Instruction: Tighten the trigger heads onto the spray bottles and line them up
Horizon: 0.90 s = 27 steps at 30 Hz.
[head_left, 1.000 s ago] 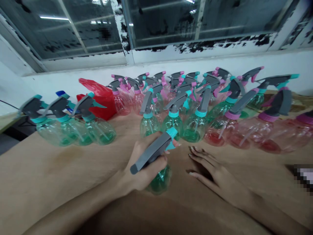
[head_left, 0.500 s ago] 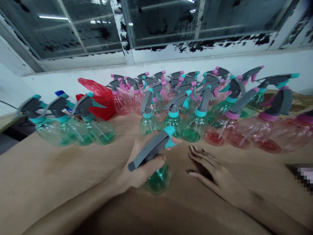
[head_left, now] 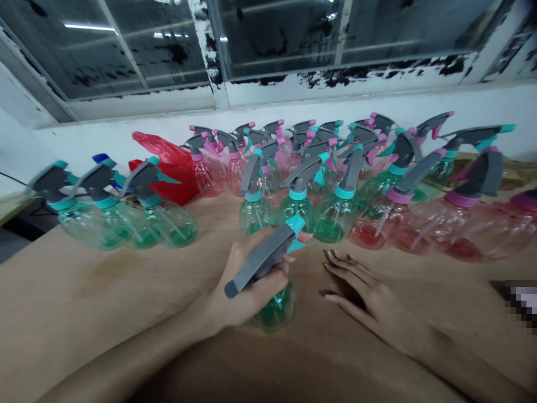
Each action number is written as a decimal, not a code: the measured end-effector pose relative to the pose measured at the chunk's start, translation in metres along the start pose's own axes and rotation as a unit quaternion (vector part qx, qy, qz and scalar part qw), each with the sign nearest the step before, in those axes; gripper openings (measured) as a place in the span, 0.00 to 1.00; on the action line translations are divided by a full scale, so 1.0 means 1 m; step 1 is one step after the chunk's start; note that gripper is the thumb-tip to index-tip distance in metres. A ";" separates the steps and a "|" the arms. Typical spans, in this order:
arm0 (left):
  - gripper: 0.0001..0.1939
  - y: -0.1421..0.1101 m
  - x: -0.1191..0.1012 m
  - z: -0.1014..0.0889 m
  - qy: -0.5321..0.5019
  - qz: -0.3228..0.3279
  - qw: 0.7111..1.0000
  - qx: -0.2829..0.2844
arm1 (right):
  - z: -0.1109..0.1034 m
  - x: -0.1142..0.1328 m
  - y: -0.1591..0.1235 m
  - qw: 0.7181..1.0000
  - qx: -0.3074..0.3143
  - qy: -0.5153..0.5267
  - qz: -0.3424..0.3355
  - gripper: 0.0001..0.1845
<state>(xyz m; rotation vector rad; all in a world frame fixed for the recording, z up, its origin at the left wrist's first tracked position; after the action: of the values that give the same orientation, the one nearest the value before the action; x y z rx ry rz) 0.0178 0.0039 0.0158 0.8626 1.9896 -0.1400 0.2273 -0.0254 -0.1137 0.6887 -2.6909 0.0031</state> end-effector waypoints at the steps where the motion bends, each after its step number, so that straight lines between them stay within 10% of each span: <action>1: 0.18 0.000 0.000 0.000 -0.001 -0.004 1.000 0.002 | 0.000 0.000 0.000 1.000 -0.002 0.000 0.001 0.28; 27: 0.17 0.001 0.000 0.001 -0.009 -0.006 1.000 0.008 | -0.001 0.001 -0.001 1.000 0.004 0.005 0.004 0.28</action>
<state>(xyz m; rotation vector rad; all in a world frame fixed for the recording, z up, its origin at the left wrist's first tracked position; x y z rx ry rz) 0.0187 0.0040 0.0154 0.8581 1.9790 -0.1706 0.2272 -0.0265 -0.1120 0.6774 -2.6862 0.0187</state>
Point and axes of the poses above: each hand's wrist, its own y-axis towards the middle knuckle, its own z-axis out of the palm, x = y × z, the point moved 3 cm from there along y, towards the middle knuckle, and after that the axes turned 14 degrees about x, right-handed, at the moved point
